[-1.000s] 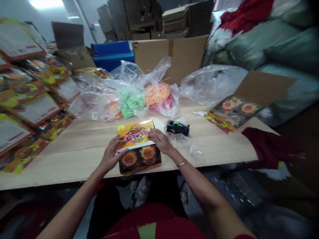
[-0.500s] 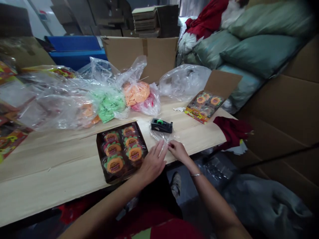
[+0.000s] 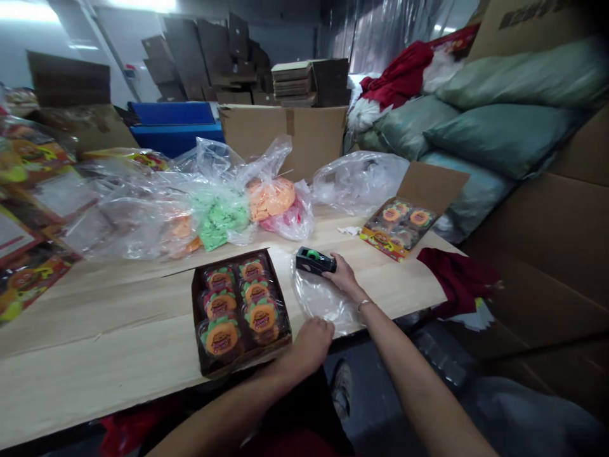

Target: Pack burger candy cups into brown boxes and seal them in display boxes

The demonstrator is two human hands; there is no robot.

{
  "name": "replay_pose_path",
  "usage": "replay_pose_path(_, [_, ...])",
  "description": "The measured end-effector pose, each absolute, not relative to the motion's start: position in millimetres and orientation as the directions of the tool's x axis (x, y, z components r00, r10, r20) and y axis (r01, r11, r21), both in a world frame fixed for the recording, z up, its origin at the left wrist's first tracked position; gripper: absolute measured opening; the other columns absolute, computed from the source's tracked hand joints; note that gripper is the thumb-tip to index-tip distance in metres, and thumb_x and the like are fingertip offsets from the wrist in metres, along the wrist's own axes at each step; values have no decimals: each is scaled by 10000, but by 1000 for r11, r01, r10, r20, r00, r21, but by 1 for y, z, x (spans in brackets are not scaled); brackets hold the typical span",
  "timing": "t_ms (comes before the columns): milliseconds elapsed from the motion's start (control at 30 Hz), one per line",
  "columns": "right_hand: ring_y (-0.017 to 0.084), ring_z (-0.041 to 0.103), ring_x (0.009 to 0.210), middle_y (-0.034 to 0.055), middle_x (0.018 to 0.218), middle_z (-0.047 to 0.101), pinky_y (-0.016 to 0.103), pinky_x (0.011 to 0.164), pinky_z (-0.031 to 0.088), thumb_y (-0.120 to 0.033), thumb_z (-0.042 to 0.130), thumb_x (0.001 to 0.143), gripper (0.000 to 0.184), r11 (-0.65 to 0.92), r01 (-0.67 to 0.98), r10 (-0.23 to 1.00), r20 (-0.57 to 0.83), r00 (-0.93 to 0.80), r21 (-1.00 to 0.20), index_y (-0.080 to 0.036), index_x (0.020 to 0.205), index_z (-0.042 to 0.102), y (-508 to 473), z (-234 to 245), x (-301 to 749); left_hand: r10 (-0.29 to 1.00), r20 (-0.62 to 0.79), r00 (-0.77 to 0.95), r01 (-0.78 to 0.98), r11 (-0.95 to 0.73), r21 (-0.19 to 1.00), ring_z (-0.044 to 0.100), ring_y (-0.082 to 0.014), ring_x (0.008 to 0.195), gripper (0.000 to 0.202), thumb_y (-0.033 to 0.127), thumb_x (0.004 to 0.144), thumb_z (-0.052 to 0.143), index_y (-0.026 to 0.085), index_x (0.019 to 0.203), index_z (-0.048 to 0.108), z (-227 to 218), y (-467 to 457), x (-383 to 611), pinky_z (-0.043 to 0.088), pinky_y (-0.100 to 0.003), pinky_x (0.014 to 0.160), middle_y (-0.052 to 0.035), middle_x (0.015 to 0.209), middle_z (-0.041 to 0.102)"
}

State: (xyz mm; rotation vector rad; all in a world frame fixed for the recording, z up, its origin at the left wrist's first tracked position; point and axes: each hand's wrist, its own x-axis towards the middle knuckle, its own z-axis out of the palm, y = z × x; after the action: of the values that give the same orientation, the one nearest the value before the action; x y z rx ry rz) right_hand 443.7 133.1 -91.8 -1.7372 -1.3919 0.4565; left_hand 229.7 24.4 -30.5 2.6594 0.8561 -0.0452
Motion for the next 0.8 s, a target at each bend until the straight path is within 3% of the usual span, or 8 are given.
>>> replay_pose_path(133, [283, 589, 1154, 115, 1318, 582, 412, 989, 461, -331, 759, 706, 700, -141, 641, 872, 212, 441, -754, -198, 1343, 502, 140, -97, 466, 542, -145, 828, 542, -708, 452, 615, -240, 837, 192, 192, 954, 441, 156, 886, 618, -12, -7, 195, 459, -345, 766, -131, 902, 687])
replay_pose_path(233, [306, 563, 1202, 158, 1357, 550, 447, 1025, 439, -284, 739, 721, 718, -184, 659, 880, 177, 441, -729, -171, 1379, 474, 138, -87, 477, 600, -118, 791, 414, -383, 826, 522, -163, 644, 422, 438, 1001, 371, 187, 712, 550, 21, -20, 163, 386, -279, 611, -45, 697, 604])
replay_pose_path(300, [329, 500, 1282, 195, 1396, 515, 482, 1082, 387, -223, 709, 731, 714, -146, 697, 881, 228, 415, -702, -141, 1398, 469, 131, -73, 473, 679, -106, 726, 234, -99, 967, 477, -136, 588, 491, 549, 962, 424, 190, 640, 515, 45, -19, 147, 362, -255, 567, -18, 617, 541])
replay_pose_path(400, [339, 468, 1309, 196, 1362, 551, 492, 1123, 341, -218, 682, 746, 557, 12, 692, 875, 343, 342, -722, -126, 1287, 586, 112, -42, 453, 845, -150, 512, -26, 190, 981, 444, -109, 531, 458, 596, 811, 658, 188, 636, 546, 73, -4, 134, 355, -225, 517, 8, 580, 519])
replay_pose_path(500, [319, 591, 1158, 128, 1177, 681, 481, 1042, 428, -415, 665, 813, 353, 143, 406, 969, 211, 128, -903, -189, 1081, 703, 76, -2, 427, 915, -233, 328, -226, 316, 921, 478, -110, 522, 388, 516, 686, 797, 180, 712, 604, 89, 15, 131, 405, -226, 509, 10, 618, 572])
replay_pose_path(667, [350, 644, 1099, 123, 1141, 714, 497, 959, 472, -873, 432, 761, 783, -21, -206, 996, -2, -95, -978, -227, 1077, 743, -13, 63, 406, 950, -257, 177, -378, 307, 873, 530, -108, 538, 291, 359, 662, 823, 157, 704, 619, 101, 31, 133, 476, -228, 538, 11, 626, 601])
replay_pose_path(733, [352, 652, 1055, 121, 1127, 714, 480, 925, 478, -843, 521, 740, 747, 28, -184, 995, 45, -91, -983, -228, 1102, 744, -41, 81, 406, 956, -257, 143, -401, 294, 868, 551, -107, 552, 284, 334, 642, 835, 151, 697, 625, 104, 32, 132, 486, -220, 546, 10, 637, 619])
replay_pose_path(800, [303, 664, 892, 103, 976, 730, 417, 811, 497, -667, 682, 760, 497, 68, -39, 979, 74, -189, -997, -230, 980, 769, -55, 93, 409, 962, -231, 143, -404, 270, 874, 566, -108, 568, 297, 335, 618, 851, 139, 717, 650, 107, 33, 130, 484, -210, 547, 5, 649, 636])
